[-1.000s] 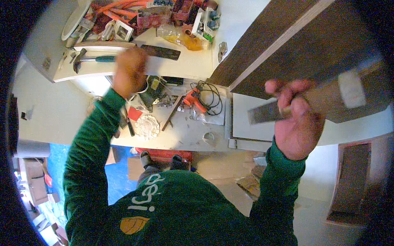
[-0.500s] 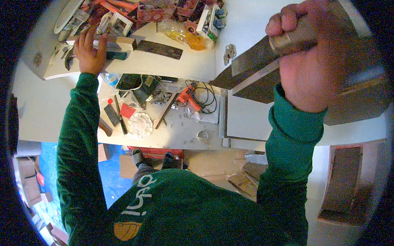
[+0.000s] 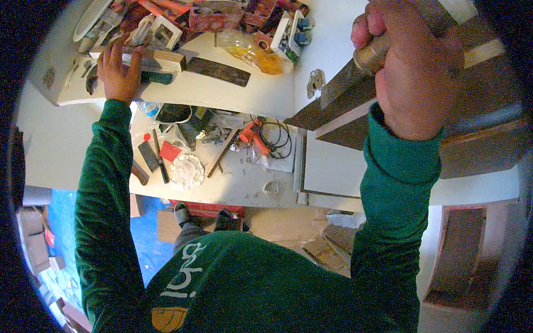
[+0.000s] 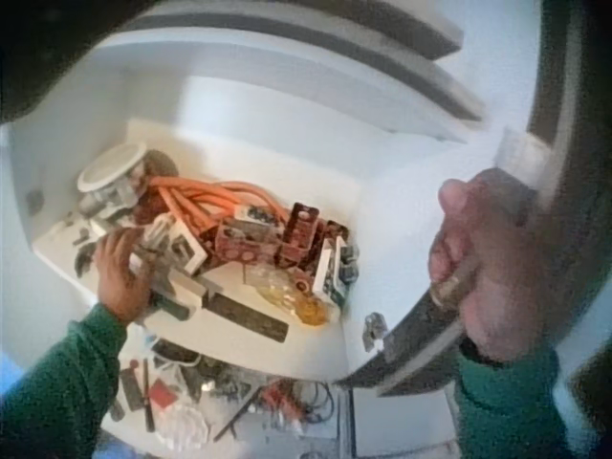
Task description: The person uses a chisel to carve and adjust a wooden cabinet door, repeatedly tapping and scraping the edge to fit it into place. They handle the door and chisel throughout, occasionally pausing to inspect the fit.
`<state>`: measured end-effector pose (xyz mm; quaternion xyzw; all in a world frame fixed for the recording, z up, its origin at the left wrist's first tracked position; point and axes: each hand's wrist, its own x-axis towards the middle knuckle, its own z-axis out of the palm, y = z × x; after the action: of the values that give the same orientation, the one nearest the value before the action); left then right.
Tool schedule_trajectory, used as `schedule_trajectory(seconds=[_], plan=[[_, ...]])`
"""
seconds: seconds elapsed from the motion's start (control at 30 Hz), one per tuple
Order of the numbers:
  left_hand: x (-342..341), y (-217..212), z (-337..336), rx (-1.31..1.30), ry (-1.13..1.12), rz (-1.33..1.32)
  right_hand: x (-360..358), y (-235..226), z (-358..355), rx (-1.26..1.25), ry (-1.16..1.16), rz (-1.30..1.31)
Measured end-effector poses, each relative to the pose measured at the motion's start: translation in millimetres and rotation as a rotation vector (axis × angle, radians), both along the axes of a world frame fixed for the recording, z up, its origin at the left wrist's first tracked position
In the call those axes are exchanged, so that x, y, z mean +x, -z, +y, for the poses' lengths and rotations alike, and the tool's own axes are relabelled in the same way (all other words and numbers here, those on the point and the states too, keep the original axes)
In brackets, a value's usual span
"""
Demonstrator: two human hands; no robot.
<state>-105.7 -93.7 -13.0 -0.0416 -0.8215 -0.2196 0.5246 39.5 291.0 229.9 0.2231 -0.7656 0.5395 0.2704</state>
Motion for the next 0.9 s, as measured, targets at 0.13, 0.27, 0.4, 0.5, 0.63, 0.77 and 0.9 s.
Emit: schedule_trajectory(seconds=[0.13, 0.27, 0.4, 0.5, 0.63, 0.77, 0.9], plan=[[-1.8, 3.4, -0.5, -0.011, -0.039, -0.011, -3.7, 2.6, -7.8, -0.007, -0.019, -0.024], [-3.0, 4.1, -3.0, -0.012, -0.013, 0.002, -5.4, 0.9, -11.1, 0.003, 0.06, -0.004], [-4.8, 4.3, -3.2, -0.001, -0.004, 0.029, -5.8, -0.1, -7.6, 0.012, -0.031, 0.04], [-4.9, 4.0, -4.8, -0.01, -0.005, -0.009, -3.5, 1.2, -9.8, -0.011, 0.002, 0.007], [-4.6, 4.3, -6.3, -0.016, -0.037, -0.035, 3.2, -0.2, -24.1, -0.015, 0.075, 0.033], [-4.9, 4.2, -6.6, -0.02, -0.017, -0.024, 15.0, -4.6, -39.3, 0.172, 0.032, 0.13], [-3.8, 3.3, -5.7, 0.007, -0.004, -0.019, 2.4, 11.5, -47.3, 0.095, 0.298, 0.247]])
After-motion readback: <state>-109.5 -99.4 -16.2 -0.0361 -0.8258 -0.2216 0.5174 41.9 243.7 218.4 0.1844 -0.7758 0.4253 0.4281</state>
